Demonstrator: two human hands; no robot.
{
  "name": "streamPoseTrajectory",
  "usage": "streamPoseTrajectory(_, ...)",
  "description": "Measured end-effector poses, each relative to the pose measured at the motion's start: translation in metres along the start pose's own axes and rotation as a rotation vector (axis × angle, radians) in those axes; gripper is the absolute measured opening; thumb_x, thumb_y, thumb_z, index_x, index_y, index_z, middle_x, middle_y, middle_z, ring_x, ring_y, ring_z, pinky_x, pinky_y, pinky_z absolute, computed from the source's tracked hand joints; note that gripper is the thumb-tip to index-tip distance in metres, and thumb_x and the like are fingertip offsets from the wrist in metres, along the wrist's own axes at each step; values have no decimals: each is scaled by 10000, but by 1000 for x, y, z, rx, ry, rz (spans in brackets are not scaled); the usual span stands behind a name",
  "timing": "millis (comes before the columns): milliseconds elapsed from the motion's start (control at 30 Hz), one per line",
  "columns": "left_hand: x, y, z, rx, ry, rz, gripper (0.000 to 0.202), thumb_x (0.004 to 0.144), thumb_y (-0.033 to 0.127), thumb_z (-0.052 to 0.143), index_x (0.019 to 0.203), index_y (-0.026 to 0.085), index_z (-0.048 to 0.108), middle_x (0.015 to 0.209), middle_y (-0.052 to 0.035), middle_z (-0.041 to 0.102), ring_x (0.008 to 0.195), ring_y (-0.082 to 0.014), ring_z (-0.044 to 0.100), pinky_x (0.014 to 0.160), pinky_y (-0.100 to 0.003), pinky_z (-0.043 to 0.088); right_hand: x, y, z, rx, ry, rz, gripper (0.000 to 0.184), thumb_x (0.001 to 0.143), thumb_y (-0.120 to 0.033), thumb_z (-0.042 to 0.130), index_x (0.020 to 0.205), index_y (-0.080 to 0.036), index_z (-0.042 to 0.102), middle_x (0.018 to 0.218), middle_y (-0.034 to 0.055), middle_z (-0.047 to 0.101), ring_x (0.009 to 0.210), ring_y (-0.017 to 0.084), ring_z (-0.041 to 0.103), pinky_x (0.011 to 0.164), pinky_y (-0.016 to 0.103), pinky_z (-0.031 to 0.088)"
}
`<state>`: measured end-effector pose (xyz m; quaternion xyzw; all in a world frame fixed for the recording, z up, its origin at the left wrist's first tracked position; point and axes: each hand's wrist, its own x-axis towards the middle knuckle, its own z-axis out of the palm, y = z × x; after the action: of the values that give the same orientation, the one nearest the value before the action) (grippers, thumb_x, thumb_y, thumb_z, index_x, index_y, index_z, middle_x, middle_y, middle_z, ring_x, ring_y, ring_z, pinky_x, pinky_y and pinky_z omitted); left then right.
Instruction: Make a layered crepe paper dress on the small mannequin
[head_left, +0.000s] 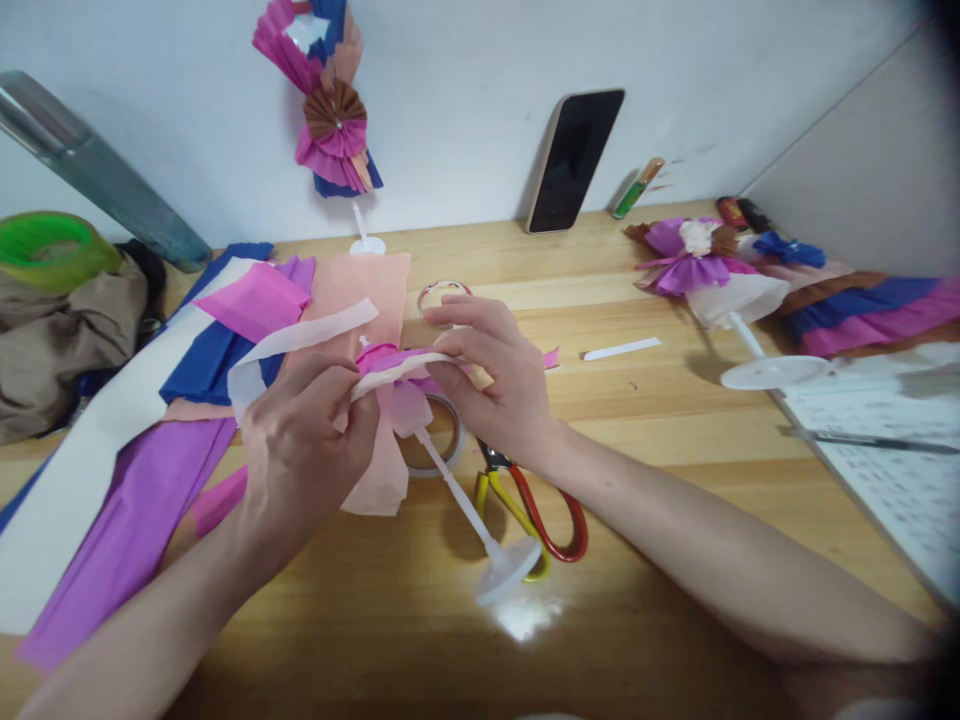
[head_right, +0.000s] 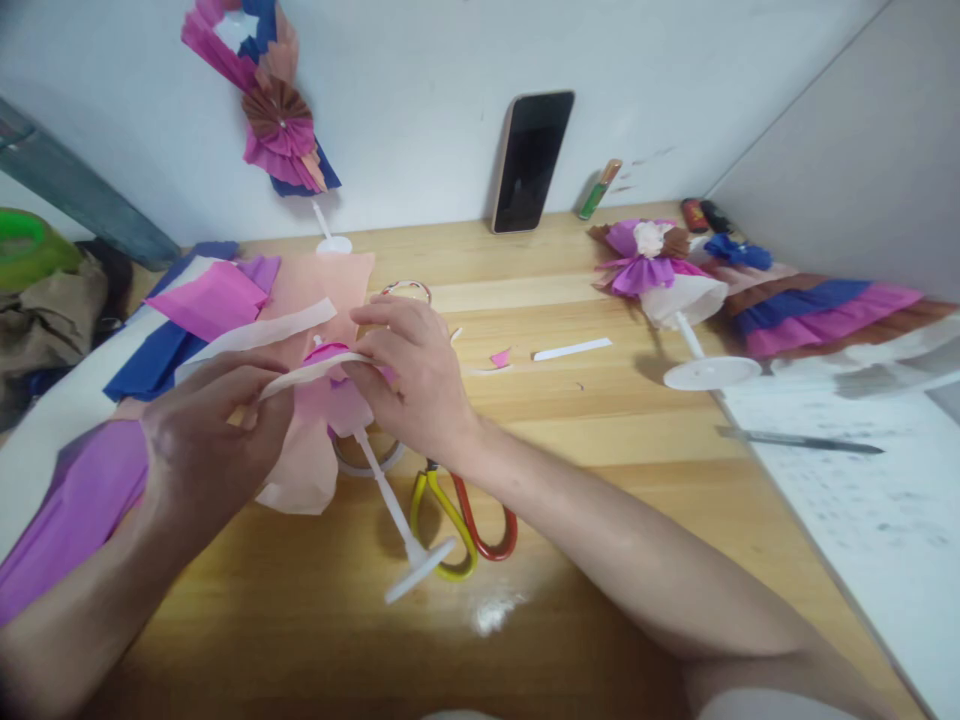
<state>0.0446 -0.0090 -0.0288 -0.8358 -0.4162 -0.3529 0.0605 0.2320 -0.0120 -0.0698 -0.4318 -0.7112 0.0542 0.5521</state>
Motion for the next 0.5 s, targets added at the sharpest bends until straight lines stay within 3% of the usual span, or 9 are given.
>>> streamPoseTrajectory(133,1,-1,-3,-51,-25,-23,163,783,119,515,674,206,600,776,-14,697,696,-163,655,573,-272,484,1,1,-1,9,-11,-30,44,852,-214,592,815,-237,597,1092,90,661,1121,245,589,962,472,487)
streamPoseTrajectory(267,-4,2,1,49,2,-52,29,747,207,631,763,198,609,740,-16,675,648,-168,633,544,-268,459,1,4,2,-33,-42,-104,111,785,-125,577,780,-233,555,1118,90,654,1146,257,576,978,482,472)
streamPoseTrajectory(333,-7,3,4,112,-5,-52,162,747,288,686,858,188,624,731,-17,671,632,-168,626,527,-259,432,0,4,2,-45,-42,-89,149,772,-94,546,750,-238,514,1112,78,656,1144,251,579,953,473,482)
streamPoseTrajectory(400,-9,5,6,168,-16,-17,217,782,330,674,932,179,636,727,-25,673,632,-173,627,506,-255,397,0,5,2,-51,-29,-87,174,776,-84,525,735,-246,476,1041,56,667,1100,234,597,908,454,495)
streamPoseTrajectory(500,-12,6,8,254,-22,52,144,830,276,618,916,166,655,667,-28,642,571,-166,592,457,-258,328,-1,6,0,-105,-18,-184,179,799,-92,517,741,-253,464,883,13,665,987,205,619,927,468,455)
